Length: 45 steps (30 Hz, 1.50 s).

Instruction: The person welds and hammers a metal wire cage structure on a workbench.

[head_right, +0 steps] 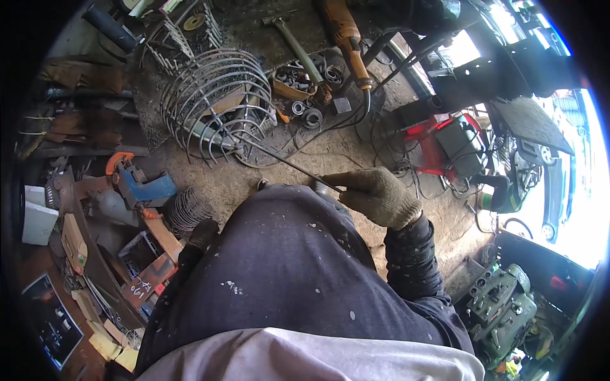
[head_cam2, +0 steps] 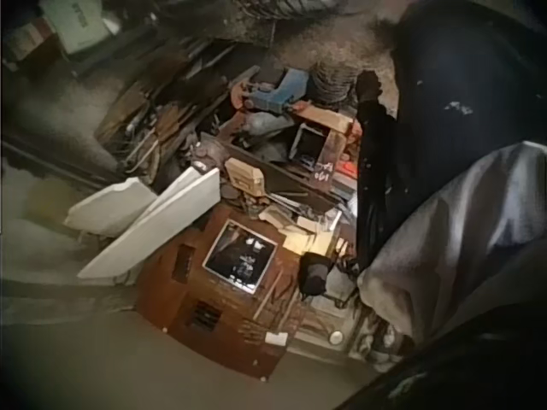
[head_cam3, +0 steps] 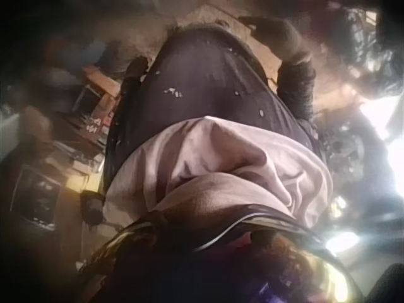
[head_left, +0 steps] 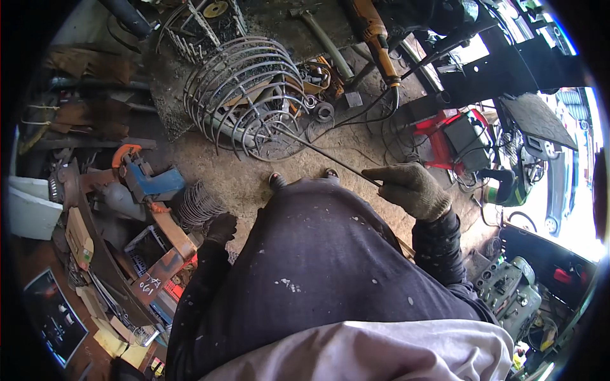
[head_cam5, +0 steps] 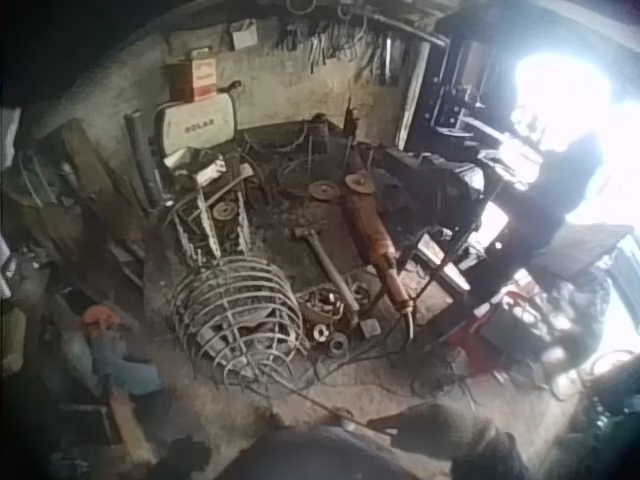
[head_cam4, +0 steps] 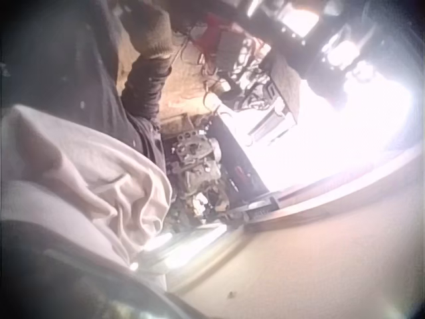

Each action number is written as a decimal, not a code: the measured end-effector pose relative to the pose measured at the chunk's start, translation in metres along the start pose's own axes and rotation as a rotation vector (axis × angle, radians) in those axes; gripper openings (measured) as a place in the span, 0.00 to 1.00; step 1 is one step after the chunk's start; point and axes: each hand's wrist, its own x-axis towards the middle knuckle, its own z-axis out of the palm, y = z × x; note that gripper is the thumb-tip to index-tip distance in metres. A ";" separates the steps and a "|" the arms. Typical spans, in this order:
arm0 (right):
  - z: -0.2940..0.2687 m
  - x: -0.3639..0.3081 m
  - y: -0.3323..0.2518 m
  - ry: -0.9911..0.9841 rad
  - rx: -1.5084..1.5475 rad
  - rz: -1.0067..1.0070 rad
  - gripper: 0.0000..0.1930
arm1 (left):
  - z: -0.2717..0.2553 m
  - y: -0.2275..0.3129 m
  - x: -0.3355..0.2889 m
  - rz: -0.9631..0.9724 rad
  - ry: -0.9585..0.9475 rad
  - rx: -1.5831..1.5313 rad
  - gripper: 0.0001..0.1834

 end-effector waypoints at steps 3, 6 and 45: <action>0.002 0.004 0.032 0.075 0.014 -0.184 0.23 | -0.032 0.043 0.049 -0.587 -0.336 -0.502 0.06; -0.005 0.012 0.041 0.026 -0.090 -0.305 0.23 | -0.052 0.083 0.079 -0.603 -0.238 -0.718 0.09; -0.081 0.271 0.027 0.359 -0.218 0.008 0.27 | -0.348 0.160 0.264 -0.922 0.921 -0.690 0.19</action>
